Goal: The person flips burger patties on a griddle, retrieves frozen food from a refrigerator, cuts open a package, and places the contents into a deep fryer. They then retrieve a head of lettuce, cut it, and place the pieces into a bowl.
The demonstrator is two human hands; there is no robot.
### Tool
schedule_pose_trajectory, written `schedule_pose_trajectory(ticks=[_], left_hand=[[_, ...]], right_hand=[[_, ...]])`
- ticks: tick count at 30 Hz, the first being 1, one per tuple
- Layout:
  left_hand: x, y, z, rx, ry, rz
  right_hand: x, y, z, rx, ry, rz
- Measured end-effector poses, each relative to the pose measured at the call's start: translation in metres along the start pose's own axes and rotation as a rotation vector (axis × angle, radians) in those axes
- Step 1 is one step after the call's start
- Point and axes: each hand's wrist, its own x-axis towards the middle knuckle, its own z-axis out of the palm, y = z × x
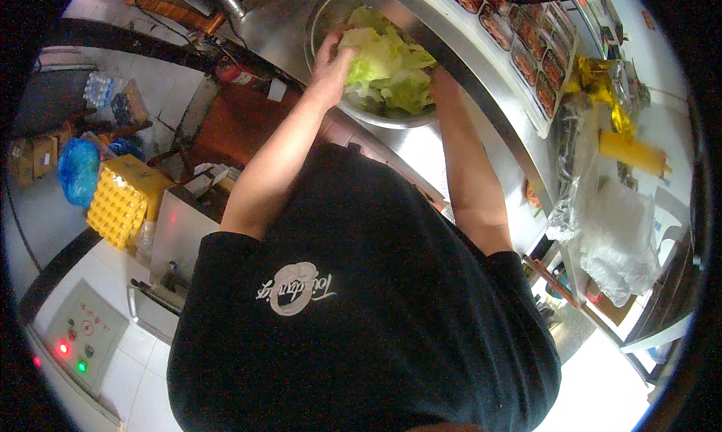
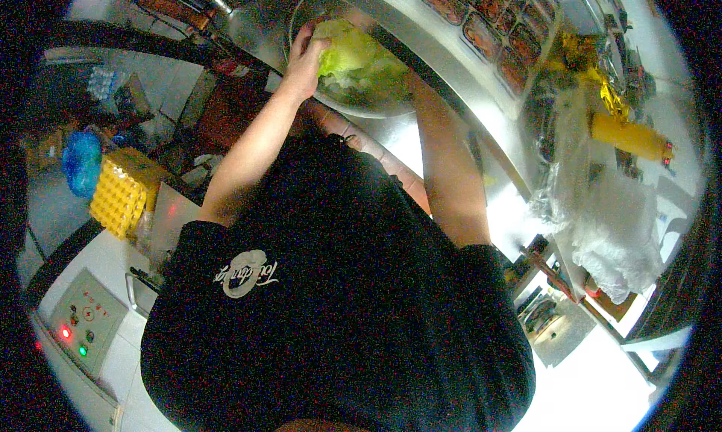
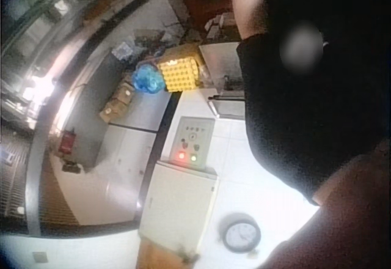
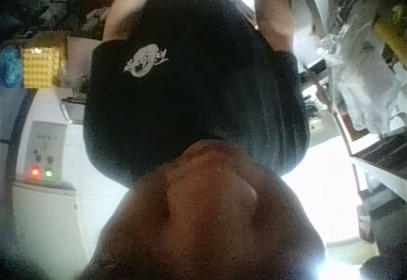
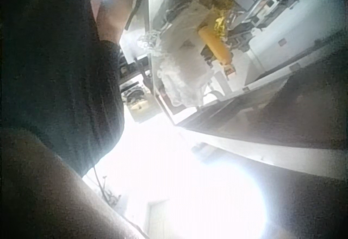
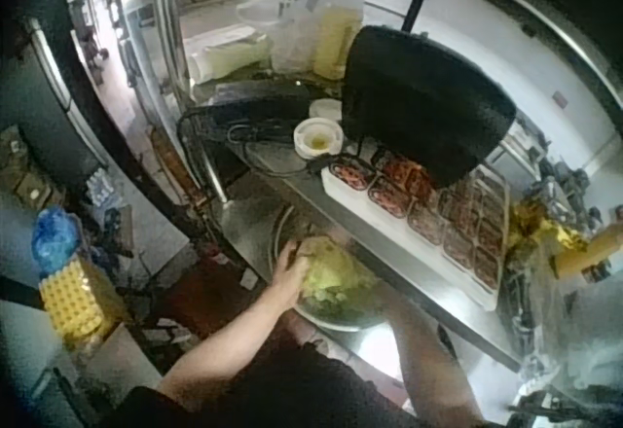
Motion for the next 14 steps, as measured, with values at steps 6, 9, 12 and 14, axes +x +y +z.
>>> schedule_pose_trajectory(ticks=[6, 9, 12, 14], left_hand=[[-0.002, 0.008, -0.007, -0.039, -0.026, -0.023], [-0.004, 0.006, -0.006, 0.222, -0.071, 0.195], [-0.006, -0.003, -0.002, 0.555, -0.069, 0.417], [-0.008, -0.011, 0.001, 0.581, -0.138, 0.407]], right_hand=[[0.0, -0.037, -0.053, 0.047, 0.001, 0.079], [-0.018, -0.087, -0.094, 0.246, -0.31, 0.277], [-0.027, -0.134, -0.112, 0.578, -0.661, 0.464], [-0.032, -0.164, -0.104, 0.963, -0.648, 0.519]])
